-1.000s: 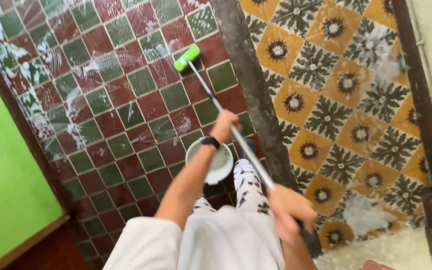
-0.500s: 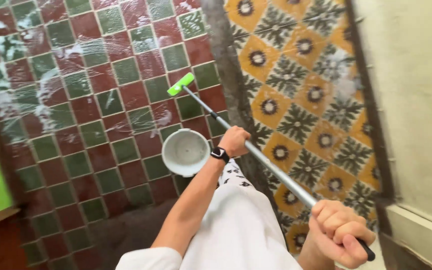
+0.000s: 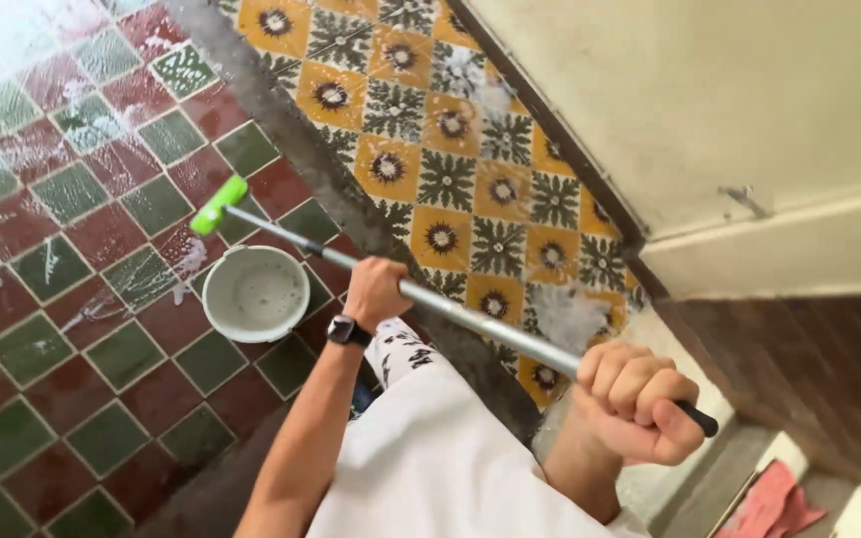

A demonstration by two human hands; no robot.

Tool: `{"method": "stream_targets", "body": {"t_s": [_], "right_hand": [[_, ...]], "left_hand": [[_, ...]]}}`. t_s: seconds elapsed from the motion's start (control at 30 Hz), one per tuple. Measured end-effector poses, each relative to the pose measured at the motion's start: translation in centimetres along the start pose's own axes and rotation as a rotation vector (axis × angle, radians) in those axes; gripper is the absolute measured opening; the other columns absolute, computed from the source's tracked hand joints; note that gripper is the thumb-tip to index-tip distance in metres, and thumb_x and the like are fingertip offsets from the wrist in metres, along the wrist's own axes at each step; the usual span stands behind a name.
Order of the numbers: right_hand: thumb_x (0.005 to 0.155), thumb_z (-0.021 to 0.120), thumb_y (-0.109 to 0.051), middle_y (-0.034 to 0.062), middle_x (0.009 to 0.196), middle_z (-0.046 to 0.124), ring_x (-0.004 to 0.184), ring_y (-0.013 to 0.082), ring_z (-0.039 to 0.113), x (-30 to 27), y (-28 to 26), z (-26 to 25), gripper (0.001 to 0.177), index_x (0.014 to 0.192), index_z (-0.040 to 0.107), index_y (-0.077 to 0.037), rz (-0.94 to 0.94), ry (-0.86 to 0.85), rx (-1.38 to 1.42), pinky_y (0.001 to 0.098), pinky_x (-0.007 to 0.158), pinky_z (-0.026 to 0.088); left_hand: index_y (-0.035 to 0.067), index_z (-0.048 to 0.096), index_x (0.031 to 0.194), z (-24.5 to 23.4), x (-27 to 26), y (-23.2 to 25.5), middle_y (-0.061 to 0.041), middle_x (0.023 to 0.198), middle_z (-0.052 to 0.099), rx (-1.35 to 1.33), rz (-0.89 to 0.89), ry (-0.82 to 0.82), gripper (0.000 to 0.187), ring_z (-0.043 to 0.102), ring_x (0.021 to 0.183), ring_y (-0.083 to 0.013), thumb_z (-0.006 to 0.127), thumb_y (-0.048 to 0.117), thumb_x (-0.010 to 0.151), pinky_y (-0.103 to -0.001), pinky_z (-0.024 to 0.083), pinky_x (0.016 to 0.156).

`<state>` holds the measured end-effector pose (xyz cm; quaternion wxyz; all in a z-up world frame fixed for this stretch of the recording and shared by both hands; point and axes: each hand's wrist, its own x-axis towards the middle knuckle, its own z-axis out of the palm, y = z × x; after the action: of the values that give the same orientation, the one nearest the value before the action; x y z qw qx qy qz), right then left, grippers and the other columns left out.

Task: Scrubbing a tiled floor with soapy water using a mop and a bucket.

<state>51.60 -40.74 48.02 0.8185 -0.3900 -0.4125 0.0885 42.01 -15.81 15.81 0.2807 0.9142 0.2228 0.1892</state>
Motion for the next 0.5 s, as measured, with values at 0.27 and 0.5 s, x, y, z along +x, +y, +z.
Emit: {"method": "stream_targets", "body": {"t_s": [0.27, 0.5], "right_hand": [[0.086, 0.049, -0.025, -0.0067, 0.049, 0.028, 0.039, 0.0105, 0.019, -5.1, -7.6, -3.5, 0.024, 0.067, 0.035, -0.018, 0.034, -0.056, 0.084, 0.0291, 0.041, 0.025], [0.089, 0.063, -0.096, -0.011, 0.066, 0.012, 0.052, 0.0054, 0.018, -16.8, 3.4, -13.9, 0.078, 0.065, 0.029, -0.029, 0.127, -0.116, -0.279, 0.0277, 0.054, 0.019]], "left_hand": [[0.019, 0.076, 0.062, 1.4, -9.7, 9.1, 0.0, 0.054, 0.069, -0.094, -0.096, -0.055, 0.011, 0.065, 0.05, -0.023, 0.073, 0.019, 0.071, -0.039, 0.057, 0.063], [0.028, 0.088, 0.08, 7.1, -13.9, 5.6, 0.002, 0.076, 0.084, -0.1, -0.345, -0.258, 0.018, 0.081, 0.077, -0.0221, 0.083, 0.023, 0.063, -0.039, 0.06, 0.077]]}}
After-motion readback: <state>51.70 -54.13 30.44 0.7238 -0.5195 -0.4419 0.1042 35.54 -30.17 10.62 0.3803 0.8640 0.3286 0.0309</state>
